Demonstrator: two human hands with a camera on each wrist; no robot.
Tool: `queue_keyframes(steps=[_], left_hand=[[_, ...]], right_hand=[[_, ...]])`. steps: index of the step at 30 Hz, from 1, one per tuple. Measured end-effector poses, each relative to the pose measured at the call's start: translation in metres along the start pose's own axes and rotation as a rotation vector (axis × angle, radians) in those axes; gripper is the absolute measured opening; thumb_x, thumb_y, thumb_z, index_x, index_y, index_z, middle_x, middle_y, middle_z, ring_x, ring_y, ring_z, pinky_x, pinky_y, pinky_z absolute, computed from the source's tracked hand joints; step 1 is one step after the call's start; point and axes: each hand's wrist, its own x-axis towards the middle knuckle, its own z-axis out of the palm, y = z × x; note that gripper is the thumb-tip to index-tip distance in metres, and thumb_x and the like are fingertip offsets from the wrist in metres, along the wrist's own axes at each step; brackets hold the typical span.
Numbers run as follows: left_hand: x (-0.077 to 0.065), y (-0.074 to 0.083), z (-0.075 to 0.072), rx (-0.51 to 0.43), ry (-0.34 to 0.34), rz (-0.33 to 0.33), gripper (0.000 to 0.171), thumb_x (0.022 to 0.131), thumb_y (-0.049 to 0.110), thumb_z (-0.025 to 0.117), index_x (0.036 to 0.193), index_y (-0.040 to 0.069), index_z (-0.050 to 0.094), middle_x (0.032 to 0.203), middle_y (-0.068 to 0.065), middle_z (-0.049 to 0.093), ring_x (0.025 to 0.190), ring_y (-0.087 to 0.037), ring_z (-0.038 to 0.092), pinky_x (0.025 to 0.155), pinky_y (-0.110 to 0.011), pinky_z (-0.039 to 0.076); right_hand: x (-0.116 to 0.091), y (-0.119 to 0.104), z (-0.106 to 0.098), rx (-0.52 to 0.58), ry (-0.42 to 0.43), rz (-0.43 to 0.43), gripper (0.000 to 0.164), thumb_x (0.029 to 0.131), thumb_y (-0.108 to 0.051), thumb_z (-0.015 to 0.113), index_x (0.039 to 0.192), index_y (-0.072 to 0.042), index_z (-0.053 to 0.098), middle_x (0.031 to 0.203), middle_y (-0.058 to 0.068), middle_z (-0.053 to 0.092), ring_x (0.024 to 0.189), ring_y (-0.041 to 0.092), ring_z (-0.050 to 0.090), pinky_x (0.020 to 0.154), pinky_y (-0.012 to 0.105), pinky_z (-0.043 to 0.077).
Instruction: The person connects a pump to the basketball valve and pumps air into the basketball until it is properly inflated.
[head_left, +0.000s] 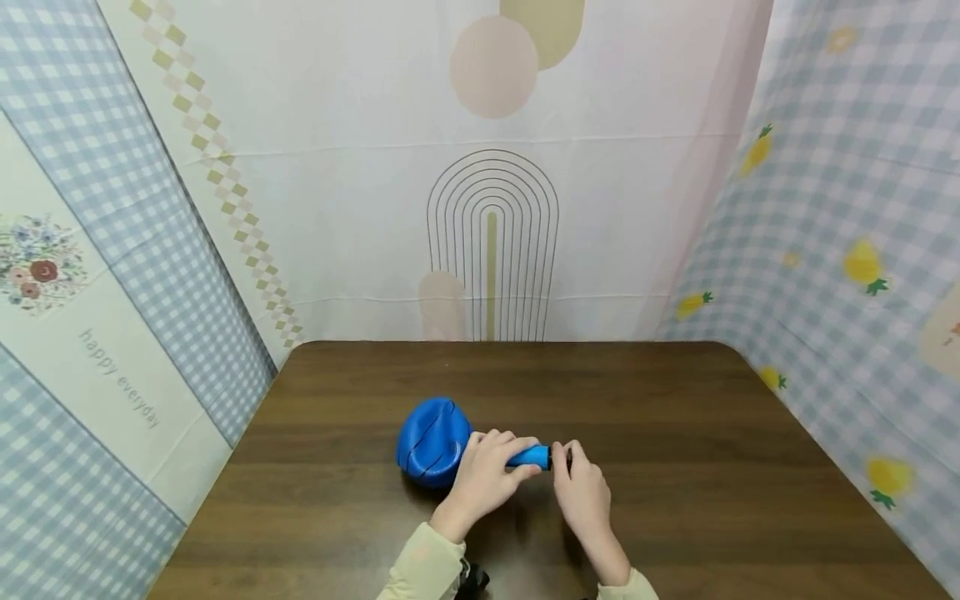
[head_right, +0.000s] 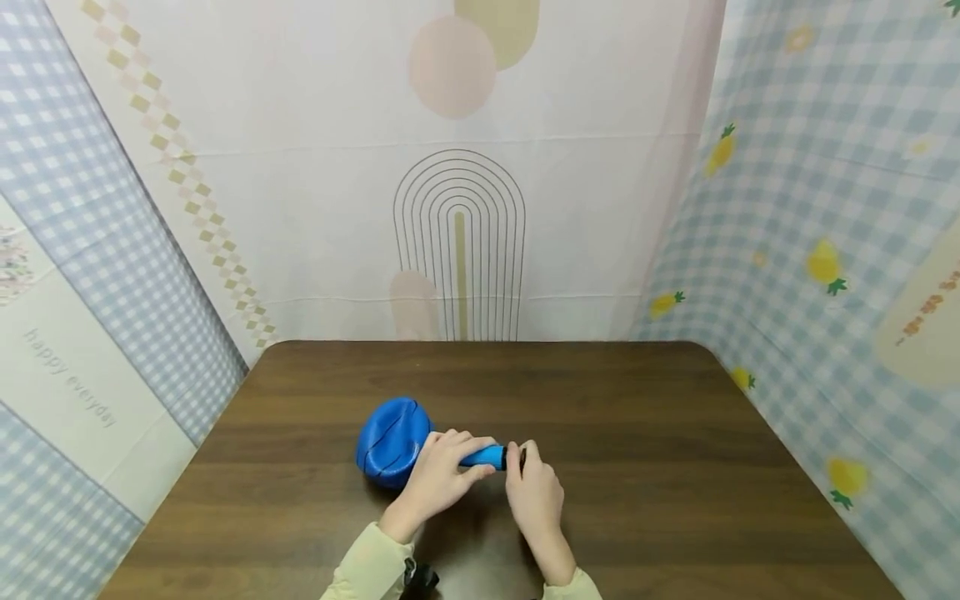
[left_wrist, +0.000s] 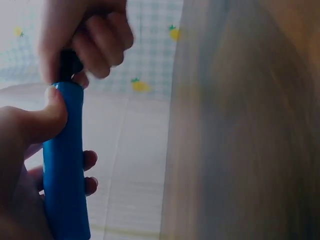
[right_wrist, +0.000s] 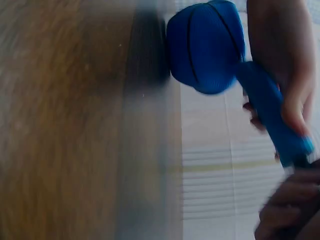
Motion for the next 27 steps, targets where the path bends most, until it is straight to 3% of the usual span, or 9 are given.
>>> queue_keyframes(steps=[4,7,11,14,17,22,27], left_hand=[[-0.002,-0.012,-0.008,0.011,0.035,0.005,0.034,0.087,0.048,0.064,0.115,0.03,0.069,0.094,0.009,0.07,0.087,-0.01,0.058,0.085,-0.035,0.042],[-0.001,-0.022,-0.016,0.005,0.064,-0.023,0.033,0.086,0.047,0.066,0.115,0.03,0.069,0.094,0.009,0.07,0.087,-0.01,0.057,0.087,-0.036,0.041],[-0.001,-0.027,-0.019,0.012,0.089,-0.05,0.034,0.085,0.045,0.068,0.116,0.03,0.069,0.095,0.008,0.07,0.088,-0.01,0.057,0.088,-0.036,0.04],[0.0,-0.021,-0.015,0.011,0.065,-0.033,0.035,0.088,0.045,0.066,0.118,0.028,0.069,0.096,0.007,0.071,0.088,-0.011,0.058,0.086,-0.036,0.041],[0.0,-0.011,-0.01,-0.028,0.011,-0.021,0.036,0.09,0.046,0.062,0.12,0.026,0.068,0.099,0.005,0.071,0.089,-0.013,0.06,0.084,-0.036,0.043],[-0.002,-0.006,-0.007,-0.063,-0.041,-0.02,0.036,0.091,0.048,0.059,0.121,0.028,0.067,0.101,0.007,0.07,0.089,-0.012,0.059,0.083,-0.033,0.042],[-0.001,-0.017,-0.015,-0.018,-0.028,-0.016,0.033,0.09,0.049,0.06,0.117,0.033,0.068,0.097,0.01,0.07,0.089,-0.01,0.057,0.085,-0.035,0.039]], right_hand=[[0.006,0.006,-0.01,-0.018,-0.057,-0.026,0.034,0.1,-0.041,0.05,0.084,-0.014,0.063,0.054,-0.006,0.036,0.047,0.008,0.033,0.047,0.025,0.026],[0.014,0.014,-0.025,-0.029,-0.037,-0.017,0.036,0.099,-0.044,0.049,0.089,-0.015,0.067,0.054,-0.006,0.036,0.048,0.008,0.032,0.048,0.025,0.025],[0.019,0.018,-0.036,-0.044,0.038,0.026,0.036,0.101,-0.04,0.046,0.09,-0.012,0.067,0.057,0.001,0.044,0.052,0.016,0.042,0.05,0.029,0.028],[0.013,0.01,-0.029,-0.056,0.126,0.027,0.034,0.101,-0.033,0.046,0.09,-0.007,0.065,0.064,0.012,0.059,0.059,0.028,0.057,0.049,0.036,0.035],[0.005,-0.005,-0.013,-0.061,0.195,-0.014,0.029,0.099,-0.026,0.047,0.09,-0.004,0.063,0.063,0.015,0.063,0.057,0.031,0.061,0.046,0.039,0.039],[-0.002,-0.013,0.001,-0.007,0.129,-0.067,0.023,0.098,-0.025,0.053,0.087,-0.008,0.062,0.052,-0.001,0.046,0.046,0.011,0.042,0.045,0.028,0.03],[0.005,0.005,-0.008,-0.034,0.061,-0.092,0.026,0.098,-0.034,0.055,0.081,-0.017,0.064,0.053,-0.009,0.036,0.046,0.005,0.033,0.047,0.024,0.025]])
